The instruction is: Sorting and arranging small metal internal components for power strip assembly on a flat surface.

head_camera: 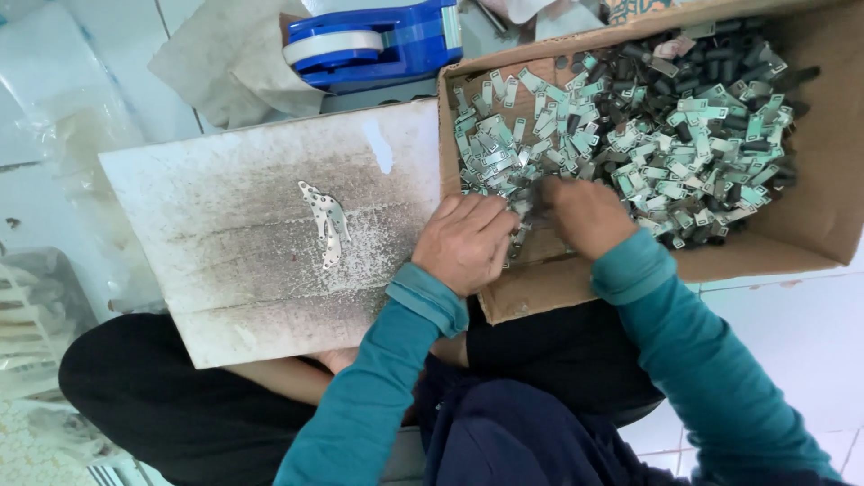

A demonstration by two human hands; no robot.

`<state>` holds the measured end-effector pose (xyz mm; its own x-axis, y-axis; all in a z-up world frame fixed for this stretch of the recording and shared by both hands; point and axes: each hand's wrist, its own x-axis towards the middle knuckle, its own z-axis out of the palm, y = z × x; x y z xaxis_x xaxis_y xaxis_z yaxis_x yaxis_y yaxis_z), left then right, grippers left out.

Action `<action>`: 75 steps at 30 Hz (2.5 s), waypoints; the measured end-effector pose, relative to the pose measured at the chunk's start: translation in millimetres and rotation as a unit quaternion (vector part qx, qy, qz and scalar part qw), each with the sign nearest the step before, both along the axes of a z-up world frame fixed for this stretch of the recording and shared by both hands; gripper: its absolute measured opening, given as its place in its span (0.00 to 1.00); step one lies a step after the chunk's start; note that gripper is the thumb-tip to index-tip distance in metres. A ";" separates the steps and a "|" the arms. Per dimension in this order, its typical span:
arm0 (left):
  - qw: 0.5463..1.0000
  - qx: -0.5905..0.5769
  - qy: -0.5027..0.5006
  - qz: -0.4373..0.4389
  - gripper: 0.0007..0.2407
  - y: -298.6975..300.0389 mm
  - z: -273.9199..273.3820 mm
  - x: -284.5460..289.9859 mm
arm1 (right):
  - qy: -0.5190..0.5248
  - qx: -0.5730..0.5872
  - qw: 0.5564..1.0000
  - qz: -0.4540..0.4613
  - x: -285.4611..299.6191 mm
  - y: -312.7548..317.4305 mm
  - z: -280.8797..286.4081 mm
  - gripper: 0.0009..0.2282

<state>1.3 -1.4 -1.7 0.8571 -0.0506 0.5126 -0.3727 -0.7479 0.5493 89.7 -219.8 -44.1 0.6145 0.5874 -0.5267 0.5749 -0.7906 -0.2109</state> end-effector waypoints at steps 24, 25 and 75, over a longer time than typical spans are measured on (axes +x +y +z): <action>0.995 -0.041 0.090 0.005 0.13 -4.0 17.3 -3.1 | 0.172 -0.016 0.966 -0.190 17.3 -44.4 -19.0 0.14; 0.995 -0.041 0.088 0.004 0.13 -3.1 23.9 0.2 | 0.170 -0.015 0.967 -0.191 21.2 -40.7 -10.7 0.14; 0.993 -0.064 0.098 0.002 0.19 -0.2 39.7 7.0 | -0.292 -0.025 0.955 -0.037 36.1 -37.9 63.0 0.02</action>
